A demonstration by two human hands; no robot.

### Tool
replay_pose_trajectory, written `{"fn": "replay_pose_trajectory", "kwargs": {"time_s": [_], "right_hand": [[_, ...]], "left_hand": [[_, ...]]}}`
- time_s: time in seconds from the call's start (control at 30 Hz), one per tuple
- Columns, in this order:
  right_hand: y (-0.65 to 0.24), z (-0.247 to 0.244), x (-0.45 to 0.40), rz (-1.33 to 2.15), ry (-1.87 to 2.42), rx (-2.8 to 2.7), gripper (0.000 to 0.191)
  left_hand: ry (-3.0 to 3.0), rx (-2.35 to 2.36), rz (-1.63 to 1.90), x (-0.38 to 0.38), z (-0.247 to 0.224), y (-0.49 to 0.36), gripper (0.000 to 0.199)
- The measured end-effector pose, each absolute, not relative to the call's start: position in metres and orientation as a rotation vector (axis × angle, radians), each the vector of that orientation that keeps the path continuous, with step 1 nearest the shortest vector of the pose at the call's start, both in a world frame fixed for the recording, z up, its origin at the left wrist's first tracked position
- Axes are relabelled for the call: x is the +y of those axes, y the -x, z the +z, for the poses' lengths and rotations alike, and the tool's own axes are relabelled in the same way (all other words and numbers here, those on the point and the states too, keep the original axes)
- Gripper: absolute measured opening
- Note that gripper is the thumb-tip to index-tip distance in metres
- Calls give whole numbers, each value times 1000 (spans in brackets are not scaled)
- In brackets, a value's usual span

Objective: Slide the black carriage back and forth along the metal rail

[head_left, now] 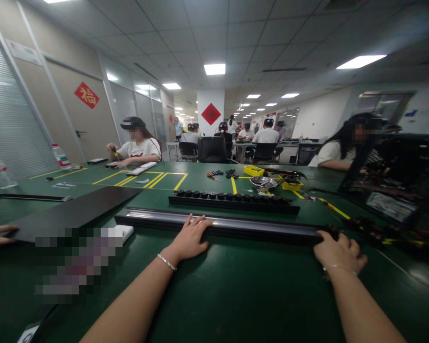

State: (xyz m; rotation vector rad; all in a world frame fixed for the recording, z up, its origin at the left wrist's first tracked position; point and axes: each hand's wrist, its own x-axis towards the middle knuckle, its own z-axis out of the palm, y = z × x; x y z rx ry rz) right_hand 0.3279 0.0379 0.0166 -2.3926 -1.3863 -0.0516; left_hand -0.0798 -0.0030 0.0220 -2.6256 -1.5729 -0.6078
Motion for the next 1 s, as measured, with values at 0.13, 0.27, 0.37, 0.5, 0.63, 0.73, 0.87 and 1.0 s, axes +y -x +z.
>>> {"fn": "replay_pose_trajectory", "kwargs": {"time_s": [0.13, 0.27, 0.37, 0.5, 0.63, 0.73, 0.87, 1.0], "right_hand": [[-331, 18, 38, -36, 2384, -1367, 48], [-331, 23, 37, 46, 2425, -1316, 52], [-334, 22, 37, 59, 2401, -1297, 51], [-342, 16, 40, 17, 2345, -1260, 47], [-348, 13, 43, 54, 2336, -1237, 49], [-349, 13, 43, 101, 2343, -1229, 51], [-346, 14, 40, 118, 2331, -1212, 51], [-342, 17, 38, 120, 2328, -1190, 51]], "left_hand": [[2620, -1578, -611, -3, 21, 80, 60], [2625, -1577, -608, -2, 20, 81, 60], [2619, -1580, -606, -1, 19, 81, 61], [2614, -1578, -611, -1, 19, 81, 61], [2615, -1571, -610, -1, 20, 81, 61], [2617, -1577, -606, -2, 20, 81, 61], [2613, -1578, -598, -1, 19, 81, 60], [2606, -1574, -599, -1, 19, 81, 61]]}}
